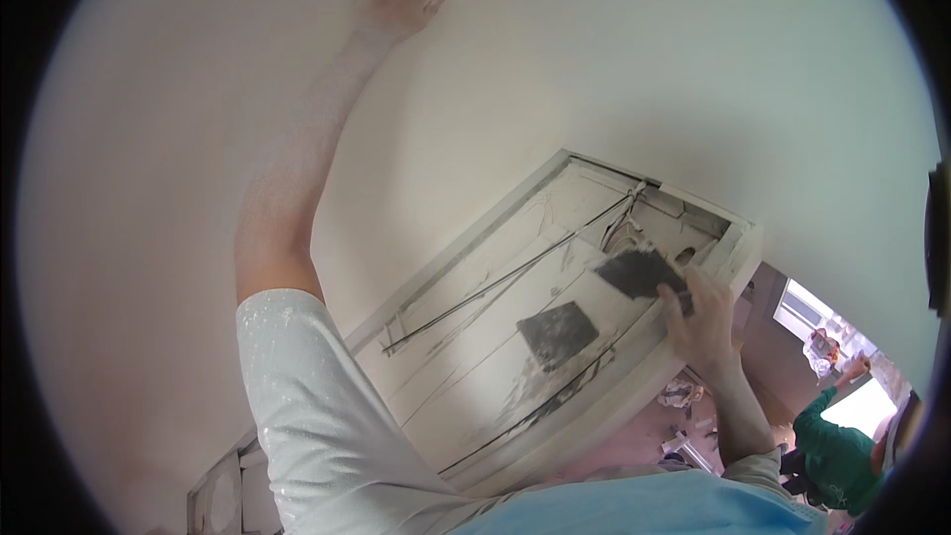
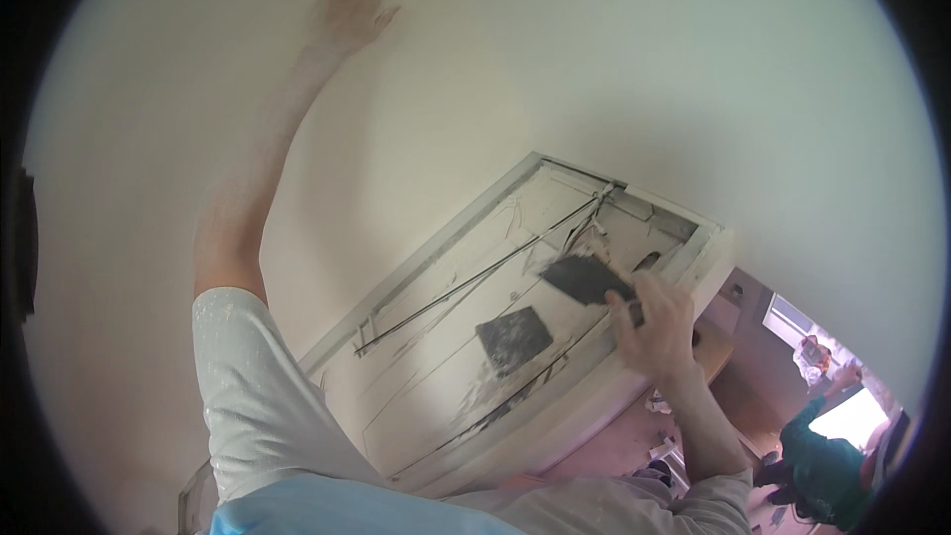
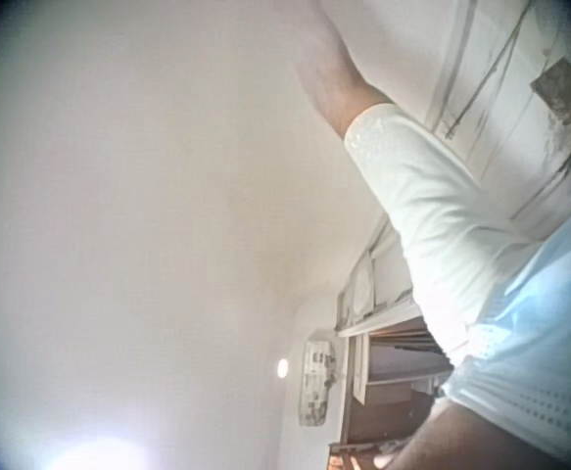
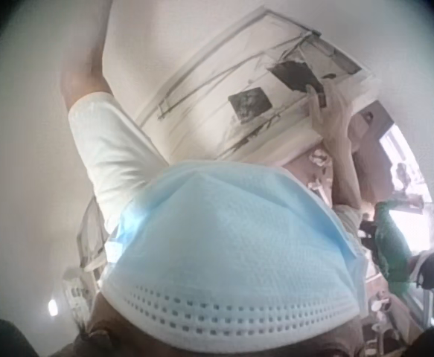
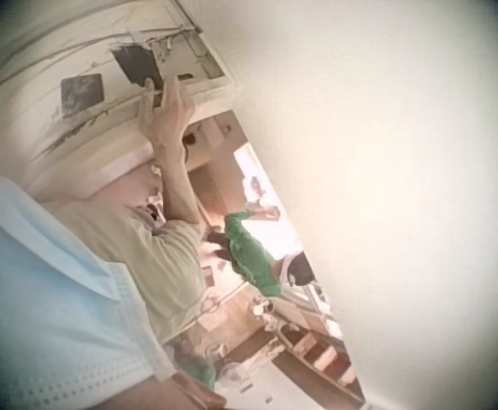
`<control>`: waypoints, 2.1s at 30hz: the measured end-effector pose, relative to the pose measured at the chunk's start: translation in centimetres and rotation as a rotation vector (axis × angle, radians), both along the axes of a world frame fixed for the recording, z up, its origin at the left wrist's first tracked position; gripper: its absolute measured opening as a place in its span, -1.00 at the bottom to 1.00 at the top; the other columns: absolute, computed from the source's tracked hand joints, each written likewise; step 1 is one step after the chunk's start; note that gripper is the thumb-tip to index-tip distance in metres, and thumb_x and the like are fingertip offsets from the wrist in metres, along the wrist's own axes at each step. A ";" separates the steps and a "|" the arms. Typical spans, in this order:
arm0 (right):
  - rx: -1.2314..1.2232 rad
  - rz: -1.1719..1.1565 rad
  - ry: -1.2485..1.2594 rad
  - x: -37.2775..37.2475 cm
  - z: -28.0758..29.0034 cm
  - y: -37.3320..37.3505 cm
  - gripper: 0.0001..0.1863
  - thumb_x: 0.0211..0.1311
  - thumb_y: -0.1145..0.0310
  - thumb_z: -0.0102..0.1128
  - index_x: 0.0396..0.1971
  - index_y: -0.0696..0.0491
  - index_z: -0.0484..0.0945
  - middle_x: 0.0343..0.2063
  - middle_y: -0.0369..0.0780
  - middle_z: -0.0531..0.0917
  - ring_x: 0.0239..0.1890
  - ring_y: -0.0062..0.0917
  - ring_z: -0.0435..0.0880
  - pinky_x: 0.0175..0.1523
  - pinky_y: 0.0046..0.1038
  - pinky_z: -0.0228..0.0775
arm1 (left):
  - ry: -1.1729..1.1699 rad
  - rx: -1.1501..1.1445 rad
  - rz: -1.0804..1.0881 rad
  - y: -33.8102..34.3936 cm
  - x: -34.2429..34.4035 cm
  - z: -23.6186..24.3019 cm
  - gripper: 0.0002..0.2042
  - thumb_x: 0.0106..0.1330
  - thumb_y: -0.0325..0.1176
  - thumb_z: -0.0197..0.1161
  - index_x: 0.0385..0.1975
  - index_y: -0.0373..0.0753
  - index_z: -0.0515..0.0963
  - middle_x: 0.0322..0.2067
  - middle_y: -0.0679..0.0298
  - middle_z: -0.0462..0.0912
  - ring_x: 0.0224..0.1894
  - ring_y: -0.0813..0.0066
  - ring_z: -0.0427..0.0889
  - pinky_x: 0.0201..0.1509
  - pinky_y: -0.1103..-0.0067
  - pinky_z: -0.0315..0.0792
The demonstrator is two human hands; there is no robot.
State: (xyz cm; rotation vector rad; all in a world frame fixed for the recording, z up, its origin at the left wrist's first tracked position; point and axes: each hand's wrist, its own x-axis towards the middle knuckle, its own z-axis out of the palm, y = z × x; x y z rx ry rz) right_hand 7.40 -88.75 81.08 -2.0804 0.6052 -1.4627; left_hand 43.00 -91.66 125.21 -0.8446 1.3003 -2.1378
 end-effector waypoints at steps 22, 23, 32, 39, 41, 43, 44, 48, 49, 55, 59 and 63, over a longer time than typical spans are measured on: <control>-0.105 0.192 -0.055 -0.7 0.0 -3.1 -0.77 -0.01 0.36 0.49 -0.38 0.07 0.62 -0.53 -0.29 0.65 -0.52 -0.49 0.61 -0.46 -0.42 0.38 | 0.555 0.194 0.548 -11.7 10.0 -23.4 -0.14 0.51 0.17 -0.06 0.53 -0.46 -0.04 0.58 -0.07 -0.09 0.64 0.10 -0.17 0.68 0.26 -0.28; -0.111 0.190 -0.043 -0.8 0.0 -3.2 -0.77 -0.01 0.35 0.49 -0.38 0.07 0.62 -0.53 -0.29 0.65 -0.52 -0.49 0.61 -0.46 -0.42 0.37 | 0.561 0.194 0.558 -11.8 10.2 -24.2 -0.14 0.51 0.17 -0.06 0.53 -0.46 -0.04 0.58 -0.06 -0.10 0.64 0.10 -0.18 0.69 0.26 -0.29; -0.130 0.189 -0.021 -1.3 0.0 -2.9 -0.78 0.01 0.32 0.47 -0.41 0.06 0.60 -0.57 -0.29 0.59 -0.55 -0.46 0.56 -0.44 -0.40 0.35 | 0.601 0.747 0.487 -9.0 12.0 -27.8 -0.13 0.45 0.24 0.02 0.58 -0.20 -0.06 0.60 0.19 -0.07 0.64 0.22 -0.18 0.71 0.31 -0.31; -0.140 0.163 -0.067 -1.1 -0.2 -2.7 -0.76 0.00 0.33 0.47 -0.50 0.05 0.52 -0.61 -0.26 0.51 -0.57 -0.39 0.52 -0.44 -0.33 0.33 | 0.527 0.577 0.534 -9.4 8.7 -14.8 -0.10 0.38 0.14 0.21 0.57 -0.17 -0.03 0.58 0.31 0.00 0.63 0.32 -0.18 0.72 0.31 -0.28; -0.133 0.163 -0.083 -1.1 -0.3 -2.6 -0.76 0.00 0.34 0.46 -0.51 0.05 0.52 -0.61 -0.24 0.51 -0.56 -0.36 0.52 -0.44 -0.31 0.32 | 0.463 0.512 0.563 -9.1 7.4 -11.5 -0.10 0.37 0.12 0.24 0.57 -0.15 -0.02 0.58 0.33 0.01 0.63 0.33 -0.19 0.72 0.30 -0.29; -0.119 0.184 -0.084 -1.1 -0.4 -2.6 -0.76 0.00 0.34 0.46 -0.50 0.06 0.52 -0.61 -0.22 0.52 -0.54 -0.33 0.53 -0.44 -0.30 0.32 | 0.367 0.446 0.592 -8.8 6.0 -8.4 -0.11 0.38 0.15 0.21 0.58 -0.12 -0.03 0.58 0.35 0.01 0.63 0.34 -0.19 0.72 0.29 -0.32; -0.125 0.178 -0.081 -1.1 -0.4 -2.6 -0.76 0.01 0.34 0.46 -0.49 0.06 0.51 -0.61 -0.21 0.52 -0.54 -0.32 0.53 -0.44 -0.29 0.32 | 0.325 0.413 0.596 -8.7 5.2 -7.3 -0.12 0.39 0.16 0.19 0.58 -0.10 -0.03 0.58 0.36 0.00 0.63 0.34 -0.19 0.72 0.29 -0.33; -0.130 0.165 -0.081 -1.4 -0.2 -2.7 -0.76 0.03 0.34 0.46 -0.48 0.06 0.51 -0.60 -0.20 0.52 -0.53 -0.29 0.53 -0.44 -0.27 0.32 | 0.136 0.291 0.645 -8.4 0.8 -3.5 -0.15 0.43 0.20 0.09 0.59 -0.06 -0.07 0.59 0.41 -0.02 0.64 0.38 -0.21 0.72 0.27 -0.39; -0.125 0.172 -0.085 -1.4 -0.2 -2.7 -0.76 0.04 0.34 0.46 -0.47 0.06 0.51 -0.60 -0.20 0.53 -0.53 -0.28 0.53 -0.44 -0.26 0.32 | 0.092 0.261 0.667 -8.0 -0.2 -2.9 -0.15 0.44 0.20 0.06 0.60 -0.06 -0.08 0.59 0.42 -0.02 0.64 0.40 -0.22 0.72 0.27 -0.40; -0.111 0.165 -0.092 -1.0 -0.4 -2.2 -0.76 0.07 0.33 0.44 -0.46 0.06 0.51 -0.60 -0.19 0.52 -0.52 -0.25 0.53 -0.42 -0.23 0.33 | -0.094 0.066 0.664 -5.6 -5.7 1.1 -0.14 0.46 0.24 -0.01 0.60 -0.09 -0.12 0.60 0.42 -0.08 0.64 0.42 -0.26 0.71 0.27 -0.41; -0.106 0.161 -0.063 -1.3 -0.5 -2.4 -0.77 0.08 0.33 0.43 -0.47 0.06 0.50 -0.61 -0.17 0.50 -0.53 -0.24 0.52 -0.43 -0.21 0.32 | -0.265 -0.059 0.830 -4.3 -13.9 2.4 -0.22 0.60 0.13 -0.28 0.58 -0.32 -0.23 0.63 0.16 -0.30 0.65 0.23 -0.39 0.69 0.24 -0.50; -0.134 0.132 -0.052 -1.2 -0.5 -2.4 -0.76 0.09 0.33 0.42 -0.50 0.05 0.48 -0.61 -0.15 0.49 -0.53 -0.21 0.51 -0.44 -0.19 0.29 | -0.271 -0.158 0.705 -3.1 -18.0 3.5 -0.22 0.60 0.13 -0.30 0.58 -0.31 -0.28 0.63 0.17 -0.32 0.65 0.22 -0.41 0.69 0.24 -0.49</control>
